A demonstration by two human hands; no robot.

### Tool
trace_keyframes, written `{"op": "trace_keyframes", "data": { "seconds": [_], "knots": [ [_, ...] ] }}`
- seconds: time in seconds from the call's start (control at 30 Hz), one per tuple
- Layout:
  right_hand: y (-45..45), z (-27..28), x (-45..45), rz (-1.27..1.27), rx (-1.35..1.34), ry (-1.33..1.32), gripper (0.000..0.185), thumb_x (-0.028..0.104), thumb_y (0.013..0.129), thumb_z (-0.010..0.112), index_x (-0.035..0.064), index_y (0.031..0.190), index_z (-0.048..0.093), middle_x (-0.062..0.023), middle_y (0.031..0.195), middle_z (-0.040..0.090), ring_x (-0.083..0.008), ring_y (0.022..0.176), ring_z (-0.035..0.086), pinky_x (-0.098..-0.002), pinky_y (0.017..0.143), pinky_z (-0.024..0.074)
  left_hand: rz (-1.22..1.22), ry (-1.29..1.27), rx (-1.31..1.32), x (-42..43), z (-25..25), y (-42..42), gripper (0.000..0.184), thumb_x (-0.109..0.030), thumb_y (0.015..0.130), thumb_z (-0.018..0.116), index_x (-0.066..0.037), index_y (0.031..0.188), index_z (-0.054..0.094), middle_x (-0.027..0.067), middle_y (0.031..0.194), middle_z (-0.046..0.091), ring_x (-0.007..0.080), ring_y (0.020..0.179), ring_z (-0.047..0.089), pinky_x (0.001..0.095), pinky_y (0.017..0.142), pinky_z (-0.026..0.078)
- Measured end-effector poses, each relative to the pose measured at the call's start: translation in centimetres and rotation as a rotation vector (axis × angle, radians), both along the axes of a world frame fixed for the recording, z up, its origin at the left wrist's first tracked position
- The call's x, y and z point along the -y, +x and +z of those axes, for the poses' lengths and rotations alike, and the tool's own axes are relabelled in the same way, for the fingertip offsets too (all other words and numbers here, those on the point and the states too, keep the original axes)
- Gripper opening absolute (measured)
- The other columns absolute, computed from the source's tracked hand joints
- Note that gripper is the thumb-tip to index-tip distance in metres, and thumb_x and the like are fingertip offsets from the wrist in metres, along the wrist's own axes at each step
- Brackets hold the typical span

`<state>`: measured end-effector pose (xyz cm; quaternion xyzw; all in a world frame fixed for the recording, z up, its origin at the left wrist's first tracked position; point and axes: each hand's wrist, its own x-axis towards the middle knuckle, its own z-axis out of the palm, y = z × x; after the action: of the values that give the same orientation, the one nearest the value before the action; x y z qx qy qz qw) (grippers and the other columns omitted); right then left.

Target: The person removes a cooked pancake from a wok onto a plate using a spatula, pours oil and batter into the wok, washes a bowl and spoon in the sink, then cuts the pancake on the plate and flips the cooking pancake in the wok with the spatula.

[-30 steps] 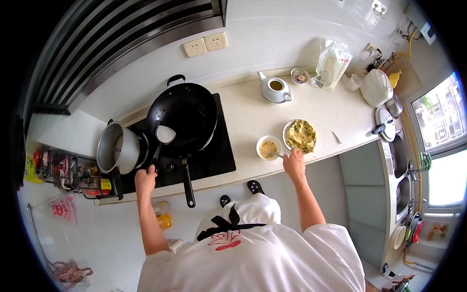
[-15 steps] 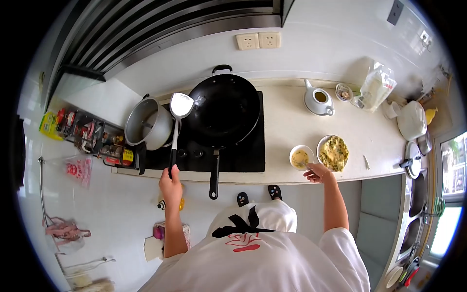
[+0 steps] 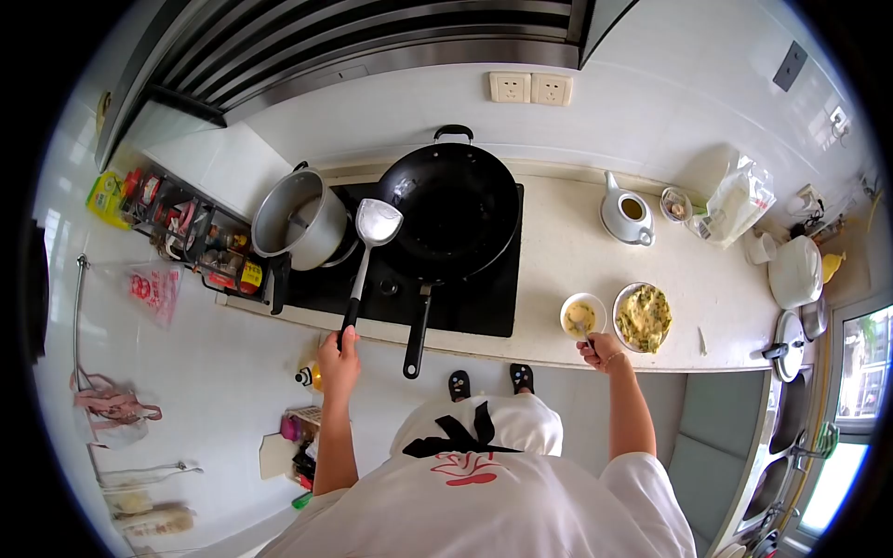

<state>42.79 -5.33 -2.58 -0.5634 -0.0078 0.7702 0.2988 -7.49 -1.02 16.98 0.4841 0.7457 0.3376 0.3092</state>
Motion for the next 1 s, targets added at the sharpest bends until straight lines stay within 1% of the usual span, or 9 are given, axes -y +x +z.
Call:
{"op": "trace_keyframes", "data": {
  "seconds": [0.23,0.27,0.4,0.47,0.57,0.7,0.87,0.97,1.0],
  "knots": [
    [-1.7,0.1,-0.5,-0.097,0.146,0.058,0.023,0.015,0.086,0.035,0.0013,0.073,0.048,-0.0014,0.051,0.038,-0.0075,0.034,0.027,-0.0244,0.029,0.0143,0.021,-0.064,0.184,1.1,0.9,0.0,0.036,-0.033,0.095,0.055,0.001,0.085,0.061,0.0007,0.054,0.049,0.0080,0.040,0.043,0.0258,0.040,0.034],
    [-2.2,-0.3,-0.8,-0.146,0.223,0.043,0.027,0.020,0.089,0.033,0.0044,0.073,0.048,0.0014,0.050,0.036,-0.0076,0.033,0.022,-0.0256,0.029,0.0116,0.020,-0.073,0.188,1.1,1.1,0.0,0.035,-0.033,0.095,0.055,0.001,0.085,0.061,0.0007,0.054,0.049,0.0081,0.041,0.043,0.0257,0.040,0.034],
    [-3.1,4.3,-2.5,-0.213,0.393,0.172,0.023,0.015,0.089,0.035,0.0010,0.075,0.047,-0.0086,0.062,0.050,-0.0090,0.036,0.031,-0.0241,0.029,0.0199,-0.016,-0.036,0.131,1.2,0.5,-0.5,0.034,-0.032,0.094,0.056,0.000,0.083,0.060,-0.0006,0.052,0.046,0.0077,0.039,0.042,0.0252,0.039,0.032],
    [-3.4,8.5,-3.7,-0.167,0.469,0.228,0.022,0.014,0.089,0.036,-0.0007,0.076,0.048,-0.0096,0.062,0.051,-0.0090,0.036,0.032,-0.0247,0.029,0.0216,-0.044,0.051,0.085,1.2,-1.6,-1.2,0.034,-0.033,0.094,0.056,-0.002,0.081,0.057,-0.0041,0.048,0.039,0.0058,0.037,0.037,0.0237,0.036,0.028],
    [-3.9,13.8,-6.4,-0.091,0.599,0.308,0.022,0.012,0.089,0.037,-0.0035,0.078,0.049,-0.0119,0.064,0.053,-0.0093,0.035,0.034,-0.0253,0.028,0.0240,-0.028,-0.040,0.102,1.4,0.4,-0.6,0.033,-0.030,0.094,0.056,0.001,0.084,0.061,0.0032,0.056,0.052,0.0107,0.043,0.046,0.0274,0.043,0.036],
    [-5.7,20.8,-10.7,0.098,0.607,0.420,0.025,0.013,0.090,0.036,-0.0030,0.076,0.050,-0.0097,0.061,0.051,-0.0090,0.035,0.033,-0.0261,0.030,0.0213,-0.039,-0.110,0.154,1.2,0.9,-0.4,0.034,-0.031,0.094,0.055,0.002,0.086,0.061,0.0052,0.056,0.052,0.0135,0.046,0.048,0.0295,0.045,0.038],
    [-10.1,23.6,-17.2,0.233,0.726,0.505,0.028,0.013,0.090,0.037,-0.0024,0.071,0.051,-0.0089,0.059,0.051,-0.0098,0.037,0.034,-0.0279,0.032,0.0232,-0.081,0.003,0.035,1.2,-1.8,-1.3,0.036,-0.032,0.094,0.055,0.003,0.086,0.061,0.0101,0.058,0.054,0.0198,0.049,0.050,0.0333,0.049,0.039],
    [-12.6,22.4,-21.3,0.395,0.839,0.555,0.028,0.014,0.090,0.038,-0.0023,0.073,0.054,-0.0099,0.061,0.055,-0.0154,0.039,0.045,-0.0320,0.036,0.0340,-0.075,-0.005,0.054,1.3,-1.1,-0.9,0.037,-0.033,0.093,0.055,0.003,0.086,0.061,0.0130,0.059,0.055,0.0231,0.051,0.051,0.0351,0.051,0.040],
    [-13.1,21.4,-22.7,0.662,1.056,0.669,0.026,0.015,0.090,0.042,-0.0019,0.077,0.056,-0.0119,0.066,0.058,-0.0182,0.046,0.051,-0.0325,0.042,0.0394,-0.079,-0.003,0.035,1.4,-0.7,-0.8,0.037,-0.033,0.093,0.055,0.003,0.085,0.061,0.0140,0.059,0.056,0.0240,0.051,0.051,0.0356,0.051,0.040]
  ]
}}
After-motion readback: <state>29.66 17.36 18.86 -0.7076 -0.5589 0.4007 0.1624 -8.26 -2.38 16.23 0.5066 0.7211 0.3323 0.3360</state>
